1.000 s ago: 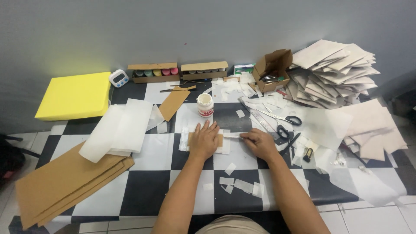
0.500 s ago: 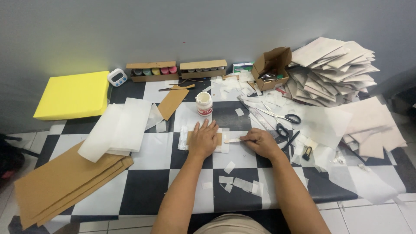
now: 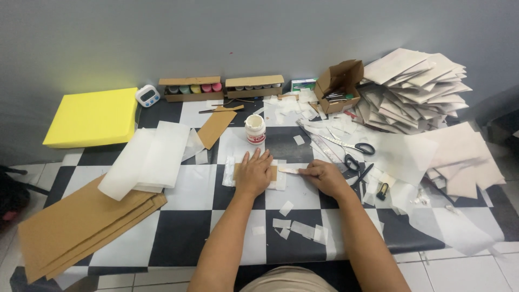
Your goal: The person marks a piece of paper using a ruler and a pen, cuts it with shears, and then applies glue to a separate piece of cardboard using a small stick before pressing a paper strip onto it.
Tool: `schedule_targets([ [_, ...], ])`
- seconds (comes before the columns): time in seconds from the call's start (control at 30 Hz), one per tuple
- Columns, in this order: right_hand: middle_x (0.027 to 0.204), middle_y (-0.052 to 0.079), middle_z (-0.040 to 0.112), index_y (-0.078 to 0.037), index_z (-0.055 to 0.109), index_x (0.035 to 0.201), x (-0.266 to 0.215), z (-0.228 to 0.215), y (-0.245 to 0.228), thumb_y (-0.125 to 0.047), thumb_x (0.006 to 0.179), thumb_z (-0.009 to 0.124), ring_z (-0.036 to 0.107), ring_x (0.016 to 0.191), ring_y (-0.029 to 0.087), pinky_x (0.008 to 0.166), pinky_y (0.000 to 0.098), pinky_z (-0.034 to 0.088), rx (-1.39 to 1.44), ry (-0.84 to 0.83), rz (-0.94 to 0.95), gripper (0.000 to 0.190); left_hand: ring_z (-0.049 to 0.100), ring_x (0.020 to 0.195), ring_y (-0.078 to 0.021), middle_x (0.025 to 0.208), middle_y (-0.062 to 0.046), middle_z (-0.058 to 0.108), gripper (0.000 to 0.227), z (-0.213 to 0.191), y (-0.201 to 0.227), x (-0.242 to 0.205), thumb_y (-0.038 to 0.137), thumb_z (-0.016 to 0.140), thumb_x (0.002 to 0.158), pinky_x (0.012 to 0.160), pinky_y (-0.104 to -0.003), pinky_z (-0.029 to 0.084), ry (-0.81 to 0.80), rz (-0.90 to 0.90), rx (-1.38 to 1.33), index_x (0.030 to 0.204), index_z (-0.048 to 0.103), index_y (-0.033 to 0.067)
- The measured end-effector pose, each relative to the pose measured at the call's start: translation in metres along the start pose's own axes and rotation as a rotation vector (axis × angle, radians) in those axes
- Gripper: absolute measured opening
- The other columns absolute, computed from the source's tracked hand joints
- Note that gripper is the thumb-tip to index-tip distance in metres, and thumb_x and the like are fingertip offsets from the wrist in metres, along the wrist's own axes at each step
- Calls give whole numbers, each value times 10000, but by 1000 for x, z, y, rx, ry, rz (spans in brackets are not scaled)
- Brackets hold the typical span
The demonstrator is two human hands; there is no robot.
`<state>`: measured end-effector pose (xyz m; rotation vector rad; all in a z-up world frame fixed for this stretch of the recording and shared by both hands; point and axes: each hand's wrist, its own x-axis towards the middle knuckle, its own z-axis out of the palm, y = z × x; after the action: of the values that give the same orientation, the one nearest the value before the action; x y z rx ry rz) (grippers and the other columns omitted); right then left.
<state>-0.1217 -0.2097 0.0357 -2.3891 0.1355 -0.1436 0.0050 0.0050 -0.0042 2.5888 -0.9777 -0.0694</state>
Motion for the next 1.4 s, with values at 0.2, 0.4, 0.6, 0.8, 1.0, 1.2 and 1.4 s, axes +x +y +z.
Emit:
schedule_targets([
  [0.2, 921, 58, 788, -169, 814, 1040, 0, -1, 7, -82, 840, 757, 731, 901, 217, 856, 320, 574, 10, 15, 48, 225, 386, 1482, -214, 1530, 14, 498, 482, -1, 0, 1, 243, 439, 951, 1264, -479, 176, -10, -7, -5, 1393, 624, 194],
  [0.4, 886, 93, 800, -117, 822, 989, 1, -4, 8, -2, 786, 765, 736, 851, 234, 837, 341, 569, 106, -48, 26, 240, 383, 1484, -214, 1539, -8, 490, 488, -1, 1, 0, 230, 456, 946, 1262, -470, 185, 4, 2, -2, 1404, 612, 166],
  [0.6, 883, 91, 800, -98, 814, 1010, 3, -4, 40, -28, 848, 750, 701, 803, 161, 800, 319, 545, 407, 104, 58, 188, 363, 1491, -305, 1569, -176, 434, 631, -4, -14, 9, 209, 535, 891, 1273, -480, 175, 23, -94, -283, 1484, 482, -2],
  [0.8, 954, 92, 799, -92, 788, 1110, 7, 14, 37, -88, 896, 748, 736, 860, 183, 809, 322, 579, 503, 291, 211, 218, 589, 1205, -371, 1224, -170, 613, 781, 1, -23, 37, 247, 920, 689, 1056, -483, 476, 713, -363, -457, 1319, 506, 42],
  [1.0, 925, 74, 798, -126, 798, 1076, 11, 8, 14, -97, 908, 740, 756, 854, 179, 765, 301, 591, 412, 378, 203, 180, 346, 1494, -330, 1519, -124, 520, 819, -6, -23, 82, 412, 838, 809, 1232, -610, 120, 319, -449, -448, 1479, 437, 165],
  [1.2, 705, 9, 705, -152, 789, 972, 14, -24, -44, -120, 916, 716, 619, 585, 128, 536, 239, 500, -259, 568, -156, 97, 560, 1309, -290, 1260, -73, 643, 523, -10, 8, 68, 175, 821, 785, 1209, -487, 366, 367, 130, -288, 1260, 607, 131],
  [1.4, 631, -27, 604, -182, 741, 830, 21, -27, -53, -157, 898, 728, 535, 520, 103, 464, 225, 428, -890, 696, -509, 74, 545, 1314, -257, 1248, -50, 618, 493, -6, 3, 62, 173, 755, 826, 1231, -420, 367, 338, 270, -84, 1296, 607, 151],
])
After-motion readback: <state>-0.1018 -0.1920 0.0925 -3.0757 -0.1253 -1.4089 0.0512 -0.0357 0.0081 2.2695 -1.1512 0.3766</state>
